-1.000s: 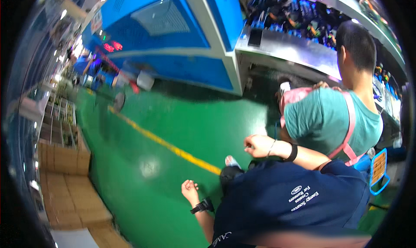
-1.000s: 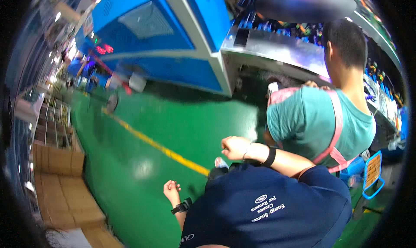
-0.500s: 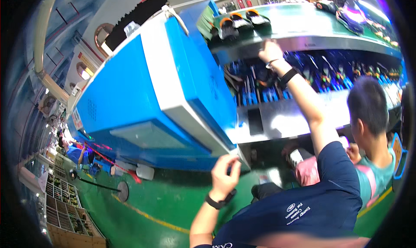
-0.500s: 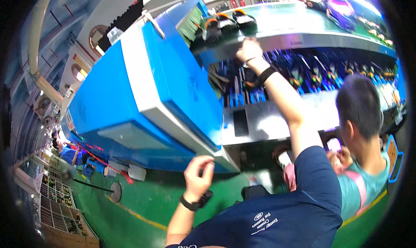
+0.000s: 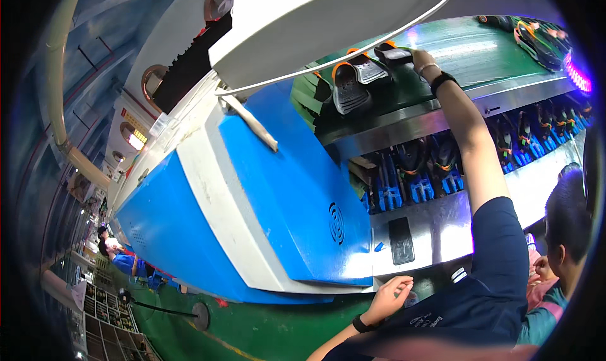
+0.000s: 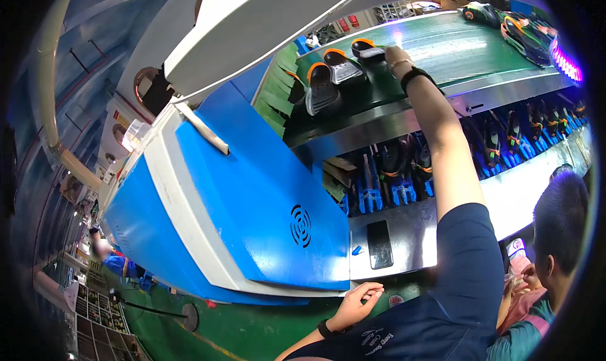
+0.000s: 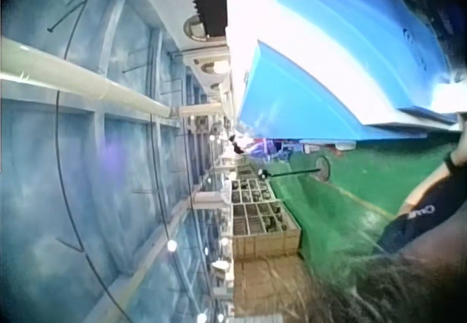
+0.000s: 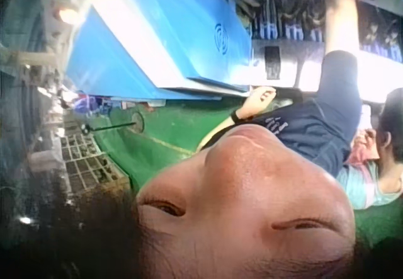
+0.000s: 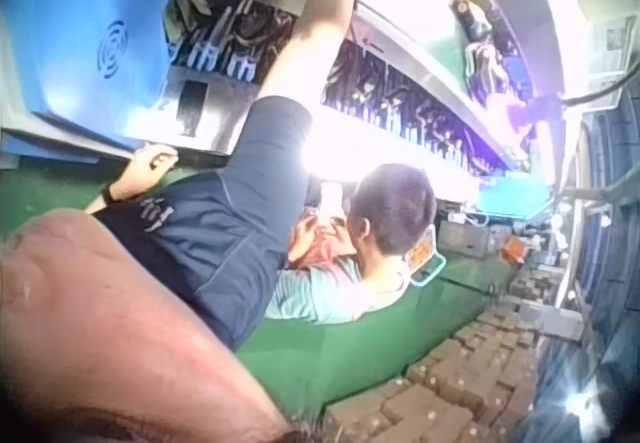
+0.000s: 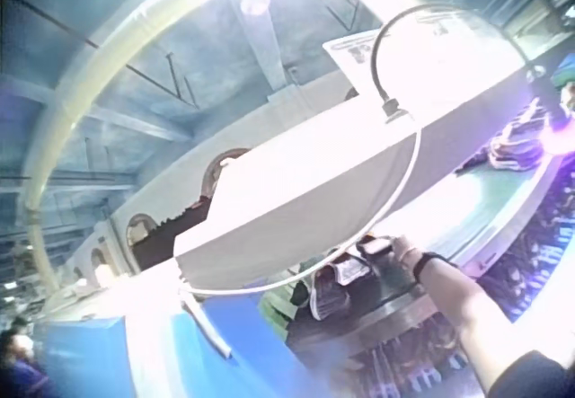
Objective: Trimming shoe materials with scissors and applying adhesive/glue to shoe soles using a brush at a production workstation.
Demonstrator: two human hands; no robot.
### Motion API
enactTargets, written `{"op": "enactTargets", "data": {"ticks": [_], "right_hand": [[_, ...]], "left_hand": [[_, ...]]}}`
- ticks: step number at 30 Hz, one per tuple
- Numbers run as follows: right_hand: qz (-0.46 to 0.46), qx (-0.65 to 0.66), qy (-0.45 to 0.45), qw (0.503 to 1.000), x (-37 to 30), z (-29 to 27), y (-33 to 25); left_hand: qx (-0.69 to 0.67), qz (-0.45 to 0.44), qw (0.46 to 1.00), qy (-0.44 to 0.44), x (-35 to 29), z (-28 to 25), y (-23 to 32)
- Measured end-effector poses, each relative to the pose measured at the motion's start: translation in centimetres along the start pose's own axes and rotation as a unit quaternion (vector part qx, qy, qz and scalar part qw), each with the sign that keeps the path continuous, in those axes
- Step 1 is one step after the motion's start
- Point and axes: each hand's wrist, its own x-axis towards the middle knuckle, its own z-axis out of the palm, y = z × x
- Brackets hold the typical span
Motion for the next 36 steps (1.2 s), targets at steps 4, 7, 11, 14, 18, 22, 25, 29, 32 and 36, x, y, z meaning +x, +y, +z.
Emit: {"op": "enactTargets", "data": {"ticks": [4,7,11,14,18,22,25,29,32,36], "right_hand": [[-0.093,0.077,0.059,0.991,1.1,-1.5,-5.7],[-0.120,0.026,0.020,0.992,0.6,-0.2,-6.0],[-0.199,0.088,-0.089,0.972,-1.2,1.3,-7.6],[-0.032,0.167,-0.108,0.979,-0.8,0.1,-8.1],[0.311,0.393,-0.257,0.827,-1.5,-0.9,-10.5],[-0.003,0.375,-0.142,0.916,-1.6,1.8,-5.4],[-0.267,0.173,-0.064,0.946,-2.0,0.9,-5.5],[0.256,0.744,-0.190,0.587,-4.5,-2.0,-3.2],[0.260,0.730,-0.125,0.619,-11.7,-5.2,-2.8],[0.202,0.728,-0.068,0.652,-26.5,-11.8,-6.1]], "left_hand": [[0.029,-0.010,0.999,-0.011,0.2,-1.2,-0.1],[0.004,0.003,1.000,-0.023,1.4,-1.3,-0.3],[0.003,0.022,0.999,-0.044,1.3,-1.2,-0.1],[-0.005,0.032,0.999,-0.040,1.3,-1.4,0.1],[-0.011,0.035,0.999,-0.036,1.5,-1.8,0.0],[-0.022,0.045,0.997,-0.055,2.0,-1.2,0.2],[-0.047,0.021,0.998,-0.044,2.2,-1.1,-0.2],[-0.088,0.023,0.996,-0.006,3.8,-0.8,-0.4],[-0.185,0.058,0.981,0.031,6.2,-0.4,-0.2],[-0.377,0.127,0.916,0.052,10.5,-0.9,2.0]]}}
